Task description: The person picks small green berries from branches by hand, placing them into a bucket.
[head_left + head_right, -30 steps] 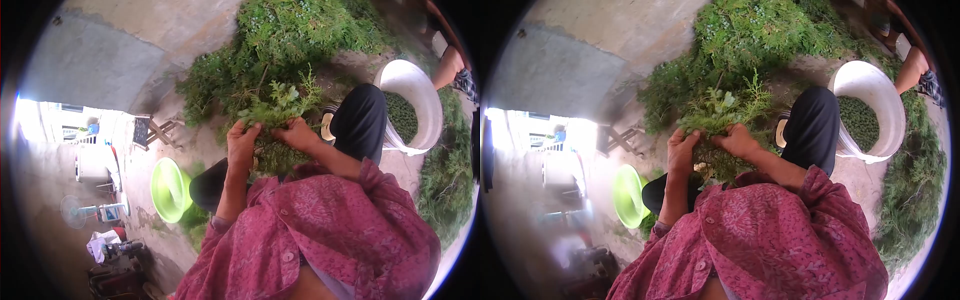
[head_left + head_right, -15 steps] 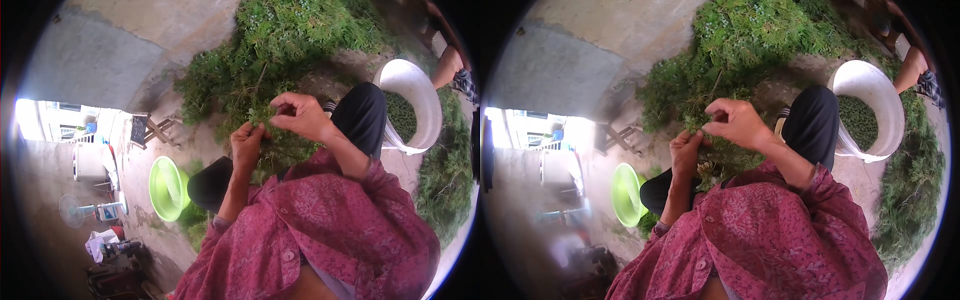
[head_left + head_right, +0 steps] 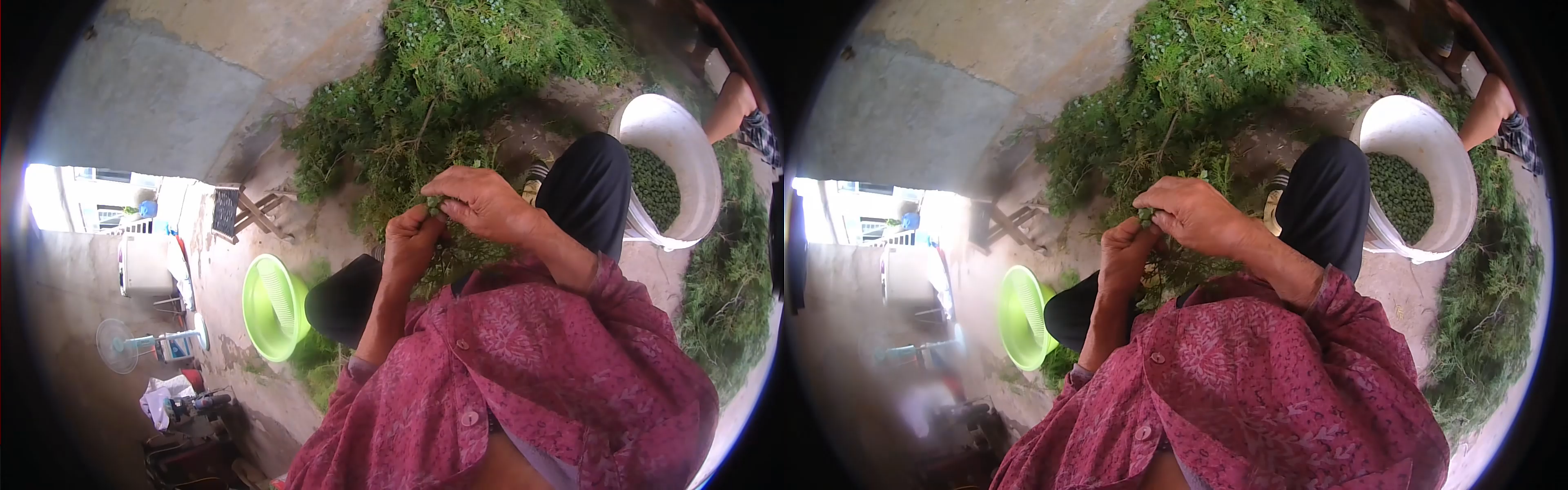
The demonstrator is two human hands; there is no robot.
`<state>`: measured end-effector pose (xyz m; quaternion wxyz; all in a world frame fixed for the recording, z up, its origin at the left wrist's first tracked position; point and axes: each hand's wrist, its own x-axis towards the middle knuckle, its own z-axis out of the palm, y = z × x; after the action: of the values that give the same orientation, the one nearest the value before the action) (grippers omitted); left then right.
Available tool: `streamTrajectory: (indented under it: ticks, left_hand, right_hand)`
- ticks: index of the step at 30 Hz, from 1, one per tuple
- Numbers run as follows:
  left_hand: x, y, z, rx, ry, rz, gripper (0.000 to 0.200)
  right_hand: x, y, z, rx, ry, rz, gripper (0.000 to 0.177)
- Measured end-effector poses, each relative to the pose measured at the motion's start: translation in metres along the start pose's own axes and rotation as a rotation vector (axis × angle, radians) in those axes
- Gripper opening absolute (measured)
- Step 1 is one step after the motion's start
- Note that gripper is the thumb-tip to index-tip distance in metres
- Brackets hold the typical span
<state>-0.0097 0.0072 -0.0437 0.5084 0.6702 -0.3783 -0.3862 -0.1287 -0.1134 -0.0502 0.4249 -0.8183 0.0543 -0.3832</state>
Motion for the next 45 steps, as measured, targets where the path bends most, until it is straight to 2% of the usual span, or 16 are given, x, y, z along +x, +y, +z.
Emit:
streamTrajectory:
  ticks: [5,9,11,15,17,18,20,23,26,27,29,31,36,39,41,45]
  left_hand:
    - [-0.004,0.014,0.003,-0.196,0.05,-0.1,0.008]
    - [-0.006,0.011,0.001,-0.308,0.077,-0.14,0.008]
    - [-0.004,0.004,-0.004,-0.279,0.052,-0.136,0.006]
    - [-0.003,0.0,-0.008,-0.171,0.039,-0.155,0.005]
    - [-0.006,0.003,-0.007,-0.231,0.001,-0.161,0.005]
    - [-0.008,0.004,-0.006,-0.293,-0.034,-0.171,0.005]
    - [-0.011,0.005,-0.007,-0.402,-0.081,-0.164,0.005]
    - [-0.013,0.008,-0.007,-0.549,-0.153,-0.149,0.006]
    - [-0.012,0.008,-0.008,-0.519,-0.17,-0.129,0.005]
    - [-0.011,0.008,-0.009,-0.451,-0.165,-0.113,0.005]
    - [-0.011,0.011,-0.009,-0.424,-0.128,-0.134,0.005]
    - [-0.01,0.012,-0.009,-0.395,-0.092,-0.155,0.005]
    - [-0.009,-0.002,-0.015,-0.68,-0.09,-0.137,0.01]
    - [-0.009,-0.006,-0.015,-0.65,-0.084,-0.143,0.014]
    - [-0.009,-0.003,-0.01,-0.64,-0.081,-0.137,0.012]
    - [-0.009,0.005,-0.005,-0.572,-0.04,-0.166,0.008]
  right_hand:
    - [0.001,-0.008,-0.006,0.112,-0.067,0.186,0.023]
    - [-0.003,-0.002,0.001,0.136,-0.032,0.201,0.023]
    - [-0.006,0.004,0.004,0.151,-0.033,0.135,0.026]
    - [-0.016,0.013,0.018,0.17,0.038,0.141,0.028]
    - [-0.015,0.014,0.011,0.672,-0.204,0.65,0.027]
    - [-0.016,0.017,0.008,0.673,-0.204,0.65,0.027]
    - [-0.021,0.022,0.004,1.293,-0.19,0.767,0.028]
    - [-0.017,0.008,-0.001,1.435,-0.208,0.786,0.029]
    - [-0.014,-0.003,-0.003,1.386,-0.185,0.883,0.031]
    - [-0.014,-0.001,-0.003,1.387,-0.185,0.882,0.031]
    - [-0.015,0.004,0.0,1.2,-0.267,0.842,0.03]
    - [-0.018,0.011,0.005,1.243,-0.244,0.85,0.03]
    - [-0.02,0.025,-0.003,1.245,-0.187,0.794,0.029]
    - [-0.015,0.012,-0.013,1.206,-0.102,0.797,0.027]
    - [-0.013,0.009,-0.012,1.039,-0.108,0.876,0.025]
    - [-0.018,0.008,-0.001,1.174,-0.111,0.876,0.026]
